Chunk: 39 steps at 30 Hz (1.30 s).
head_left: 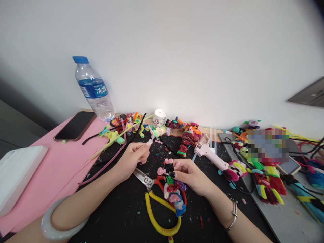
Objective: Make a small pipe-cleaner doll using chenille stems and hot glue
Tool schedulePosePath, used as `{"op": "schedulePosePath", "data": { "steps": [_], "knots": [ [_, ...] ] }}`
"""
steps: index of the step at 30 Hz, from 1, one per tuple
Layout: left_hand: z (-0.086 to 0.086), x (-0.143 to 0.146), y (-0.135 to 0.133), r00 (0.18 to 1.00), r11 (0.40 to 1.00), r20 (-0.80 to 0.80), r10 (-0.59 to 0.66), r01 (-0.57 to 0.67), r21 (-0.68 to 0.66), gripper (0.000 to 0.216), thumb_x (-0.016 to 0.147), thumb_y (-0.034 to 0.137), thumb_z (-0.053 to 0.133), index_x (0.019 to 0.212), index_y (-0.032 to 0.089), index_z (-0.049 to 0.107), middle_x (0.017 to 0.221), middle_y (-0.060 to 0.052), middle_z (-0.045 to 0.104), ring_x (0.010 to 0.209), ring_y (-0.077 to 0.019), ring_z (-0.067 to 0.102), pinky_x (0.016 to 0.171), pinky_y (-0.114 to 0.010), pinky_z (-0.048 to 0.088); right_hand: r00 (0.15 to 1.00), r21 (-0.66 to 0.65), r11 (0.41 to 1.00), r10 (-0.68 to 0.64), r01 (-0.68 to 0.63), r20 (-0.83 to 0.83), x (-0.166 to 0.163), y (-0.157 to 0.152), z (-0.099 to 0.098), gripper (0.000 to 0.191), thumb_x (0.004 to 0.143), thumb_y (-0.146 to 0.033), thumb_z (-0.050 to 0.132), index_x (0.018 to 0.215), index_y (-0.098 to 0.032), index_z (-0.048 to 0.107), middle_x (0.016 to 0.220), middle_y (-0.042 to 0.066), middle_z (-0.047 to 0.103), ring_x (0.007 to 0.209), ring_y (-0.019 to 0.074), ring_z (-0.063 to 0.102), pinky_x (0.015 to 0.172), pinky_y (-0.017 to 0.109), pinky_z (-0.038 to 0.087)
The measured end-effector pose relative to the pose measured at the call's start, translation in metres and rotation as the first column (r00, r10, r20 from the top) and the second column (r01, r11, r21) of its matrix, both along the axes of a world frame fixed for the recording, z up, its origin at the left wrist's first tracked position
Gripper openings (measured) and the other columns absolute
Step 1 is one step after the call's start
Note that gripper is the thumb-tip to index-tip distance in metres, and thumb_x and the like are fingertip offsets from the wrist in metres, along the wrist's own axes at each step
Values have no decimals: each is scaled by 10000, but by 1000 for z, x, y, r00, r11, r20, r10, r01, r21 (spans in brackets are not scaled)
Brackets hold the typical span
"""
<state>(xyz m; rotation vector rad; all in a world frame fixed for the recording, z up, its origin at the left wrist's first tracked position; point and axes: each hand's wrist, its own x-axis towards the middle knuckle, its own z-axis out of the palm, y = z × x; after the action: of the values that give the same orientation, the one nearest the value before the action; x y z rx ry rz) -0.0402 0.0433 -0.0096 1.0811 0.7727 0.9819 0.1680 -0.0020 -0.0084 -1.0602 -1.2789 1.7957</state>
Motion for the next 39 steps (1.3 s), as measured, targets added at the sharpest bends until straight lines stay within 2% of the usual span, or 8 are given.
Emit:
{"op": "schedulePosePath", "data": {
  "steps": [5,12,18,23,27,30,35,39],
  "knots": [
    [3,0,1,998,999,-43,46,-45,20,391,885,353,459,554,160,379,506,65,293,441,-56,220,461,-223,221,1000,9,1000,-9,9,8,1,0,-1,329,670,-420,742,655,-162,539,743,10,602,706,154,581,641,269,437],
    [4,1,-1,969,981,-221,107,-66,184,209,871,333,502,768,163,567,562,53,471,446,-58,359,519,-227,302,999,38,998,-45,46,-7,-1,-1,-3,316,674,-391,745,654,-159,531,698,-7,582,607,112,526,591,242,409],
    [1,-4,3,936,922,-122,329,-291,253,453,887,326,454,472,157,386,601,4,539,475,-70,411,536,-244,336,995,46,995,-84,86,-53,-4,-2,-4,311,658,-366,759,659,-158,527,686,-17,554,587,94,475,568,225,382],
    [1,-3,6,929,922,-91,359,-338,191,288,825,279,564,629,185,375,551,47,550,414,-50,399,463,-195,325,995,52,995,-80,83,-63,-5,-1,-4,308,671,-349,752,644,-153,517,659,-29,524,565,80,441,552,214,366],
    [2,-1,2,963,962,-128,239,-217,168,230,846,323,530,784,229,329,471,102,512,318,-53,330,350,-159,228,997,65,995,-70,72,-39,-4,0,-4,301,685,-370,737,642,-157,528,650,-26,521,566,92,455,557,225,376],
    [6,-1,-6,943,950,-317,97,7,313,188,903,372,402,818,206,421,488,76,489,379,-71,389,392,-175,293,996,109,991,-78,82,-40,-4,0,-4,282,691,-386,729,661,-164,557,687,-9,556,633,123,510,607,244,405],
    [15,-4,-16,797,722,-601,64,379,579,246,921,307,344,808,167,511,693,3,558,594,-102,496,581,-219,375,994,139,987,-72,83,-80,-7,0,-1,280,690,-401,726,683,-161,582,709,-6,574,657,124,522,638,247,407],
    [14,-6,-15,698,583,-698,159,504,637,133,911,254,389,903,181,500,755,9,572,619,-102,514,599,-212,368,996,141,987,-64,73,-67,-7,0,-1,332,674,-435,729,660,-155,552,659,-29,497,597,96,437,571,225,356]
  ]
}}
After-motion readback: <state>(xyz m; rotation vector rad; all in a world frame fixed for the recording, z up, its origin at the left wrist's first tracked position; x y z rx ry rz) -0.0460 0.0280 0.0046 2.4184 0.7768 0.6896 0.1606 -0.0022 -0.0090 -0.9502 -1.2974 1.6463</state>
